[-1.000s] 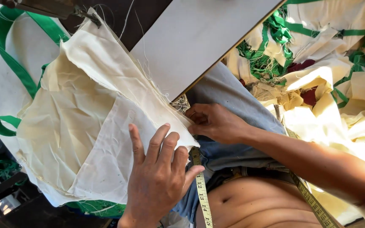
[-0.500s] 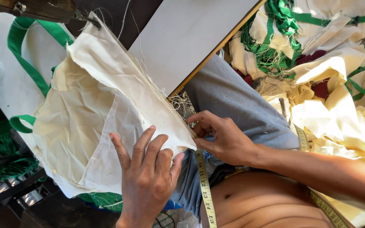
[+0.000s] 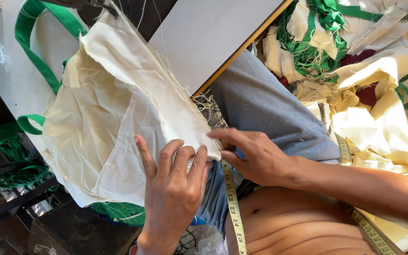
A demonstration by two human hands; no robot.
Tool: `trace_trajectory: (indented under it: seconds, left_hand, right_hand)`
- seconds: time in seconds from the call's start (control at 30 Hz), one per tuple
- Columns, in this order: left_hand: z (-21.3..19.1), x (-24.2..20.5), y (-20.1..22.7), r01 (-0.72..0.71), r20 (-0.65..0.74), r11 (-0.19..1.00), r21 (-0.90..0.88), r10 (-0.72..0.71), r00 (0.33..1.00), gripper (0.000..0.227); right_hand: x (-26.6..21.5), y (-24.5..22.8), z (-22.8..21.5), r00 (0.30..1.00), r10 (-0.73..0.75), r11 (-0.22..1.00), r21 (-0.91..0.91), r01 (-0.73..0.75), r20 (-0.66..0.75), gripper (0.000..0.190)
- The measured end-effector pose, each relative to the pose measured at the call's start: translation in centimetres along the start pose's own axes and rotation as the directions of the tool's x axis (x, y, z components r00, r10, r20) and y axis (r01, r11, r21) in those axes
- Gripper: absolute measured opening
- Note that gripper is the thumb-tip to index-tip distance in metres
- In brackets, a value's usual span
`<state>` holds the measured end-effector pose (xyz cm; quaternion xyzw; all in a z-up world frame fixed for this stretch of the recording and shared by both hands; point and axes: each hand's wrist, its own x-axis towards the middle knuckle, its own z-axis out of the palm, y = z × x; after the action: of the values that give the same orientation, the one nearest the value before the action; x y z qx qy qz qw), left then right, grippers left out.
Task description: Reinforcing the structure of a tote bag by sewing along the edges and handles using an industrial sewing machine.
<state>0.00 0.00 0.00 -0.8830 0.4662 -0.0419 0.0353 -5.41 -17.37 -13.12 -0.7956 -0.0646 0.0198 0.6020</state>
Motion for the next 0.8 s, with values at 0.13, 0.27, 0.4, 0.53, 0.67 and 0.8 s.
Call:
trace_trajectory:
  seconds: [0.13,0.27,0.4,0.53,0.67,0.8]
  left_hand:
    - [-0.3,-0.2,-0.2,0.028,-0.059,0.993,-0.116,-0.035,0.998,0.009]
    - [-0.2,-0.5,-0.4,0.024,-0.101,0.979,-0.201,-0.045,0.994,0.013]
    - [0.2,-1.0,-0.4,0.022,-0.159,0.976,-0.218,-0.058,0.986,0.013]
    - [0.4,-1.6,-0.3,0.031,-0.185,0.971,-0.236,-0.077,0.980,0.014]
    - [0.5,-1.8,-0.3,0.046,-0.229,0.961,-0.272,-0.111,0.967,0.015]
    - [0.7,-2.3,-0.1,0.052,-0.245,0.964,-0.262,-0.119,0.962,0.011]
  right_hand:
    - [1.0,-0.8,-0.5,0.937,-0.350,0.936,0.019,0.350,-0.013,0.024]
    - [1.5,-1.0,-0.5,0.869,-0.490,0.871,0.012,0.491,-0.066,0.023]
    - [1.7,-1.5,-0.8,0.887,-0.459,0.884,0.069,0.462,-0.052,0.019]
    - [2.0,-1.1,-0.9,0.836,-0.547,0.837,-0.051,0.545,-0.047,0.022]
    - [2.9,-2.3,-1.3,0.726,-0.686,0.716,-0.228,0.660,-0.051,0.029]
    - [3.0,-3.2,-1.0,0.689,-0.716,0.685,-0.302,0.664,-0.108,0.015]
